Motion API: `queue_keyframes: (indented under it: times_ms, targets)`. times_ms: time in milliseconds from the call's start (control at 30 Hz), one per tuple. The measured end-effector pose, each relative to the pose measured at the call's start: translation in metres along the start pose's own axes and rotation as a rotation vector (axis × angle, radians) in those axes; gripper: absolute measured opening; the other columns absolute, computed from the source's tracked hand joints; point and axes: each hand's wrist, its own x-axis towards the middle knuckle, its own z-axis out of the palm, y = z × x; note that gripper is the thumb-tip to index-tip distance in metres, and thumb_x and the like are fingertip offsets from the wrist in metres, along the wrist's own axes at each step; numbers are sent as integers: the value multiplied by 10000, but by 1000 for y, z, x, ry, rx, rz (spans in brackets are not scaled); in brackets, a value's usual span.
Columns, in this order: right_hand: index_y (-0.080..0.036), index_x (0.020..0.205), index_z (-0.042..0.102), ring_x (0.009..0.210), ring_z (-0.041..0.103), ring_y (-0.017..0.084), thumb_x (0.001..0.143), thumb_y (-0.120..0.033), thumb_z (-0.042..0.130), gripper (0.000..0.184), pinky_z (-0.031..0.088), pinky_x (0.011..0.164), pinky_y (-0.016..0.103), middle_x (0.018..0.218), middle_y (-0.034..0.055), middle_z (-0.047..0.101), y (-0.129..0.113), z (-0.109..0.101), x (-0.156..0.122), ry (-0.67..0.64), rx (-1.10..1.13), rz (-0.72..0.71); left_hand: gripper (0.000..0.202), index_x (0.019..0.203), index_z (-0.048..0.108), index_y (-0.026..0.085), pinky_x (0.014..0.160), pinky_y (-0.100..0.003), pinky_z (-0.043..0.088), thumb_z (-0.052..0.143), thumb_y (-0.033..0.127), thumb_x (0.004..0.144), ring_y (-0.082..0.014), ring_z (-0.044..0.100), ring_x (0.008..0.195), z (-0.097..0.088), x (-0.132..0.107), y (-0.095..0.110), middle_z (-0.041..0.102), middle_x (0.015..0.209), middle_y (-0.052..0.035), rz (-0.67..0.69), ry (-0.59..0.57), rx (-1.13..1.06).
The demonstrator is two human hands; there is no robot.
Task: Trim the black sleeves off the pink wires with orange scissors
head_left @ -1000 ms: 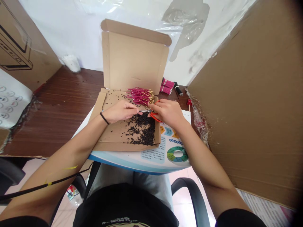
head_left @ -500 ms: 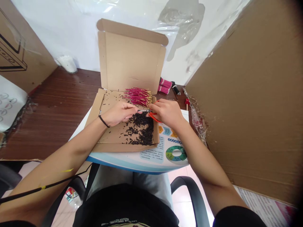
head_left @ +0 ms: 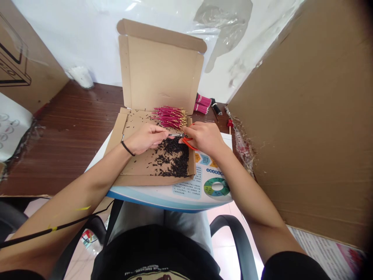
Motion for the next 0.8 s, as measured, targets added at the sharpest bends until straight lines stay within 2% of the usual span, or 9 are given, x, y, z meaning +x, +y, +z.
queue_keyframes:
  times_ms: [200, 433, 800]
  targets:
    - [-181, 850, 721, 637, 496, 161, 937, -449, 513, 350, 173, 547, 310, 628, 42, 617, 0, 1, 0, -14, -4, -3, 270, 841, 730, 92, 427, -204, 145, 752, 350, 766, -34, 219, 439, 0, -1, 1, 263, 498, 88, -1, -12, 12]
    - [-182, 812, 725, 583, 481, 148, 928, -532, 483, 441, 151, 545, 305, 639, 45, 627, 0, 3, -1, -17, 6, 20, 247, 776, 708, 101, 429, -206, 144, 729, 346, 791, -38, 220, 440, -2, -2, 2, 298, 479, 74, 2, -20, 24]
    - [-183, 842, 720, 569, 500, 139, 940, -566, 476, 465, 153, 547, 301, 670, 49, 666, -3, 7, -2, -26, -14, 32, 267, 833, 725, 93, 415, -190, 146, 719, 359, 810, -35, 226, 432, -5, 1, 0, 318, 485, 69, -10, -29, -17]
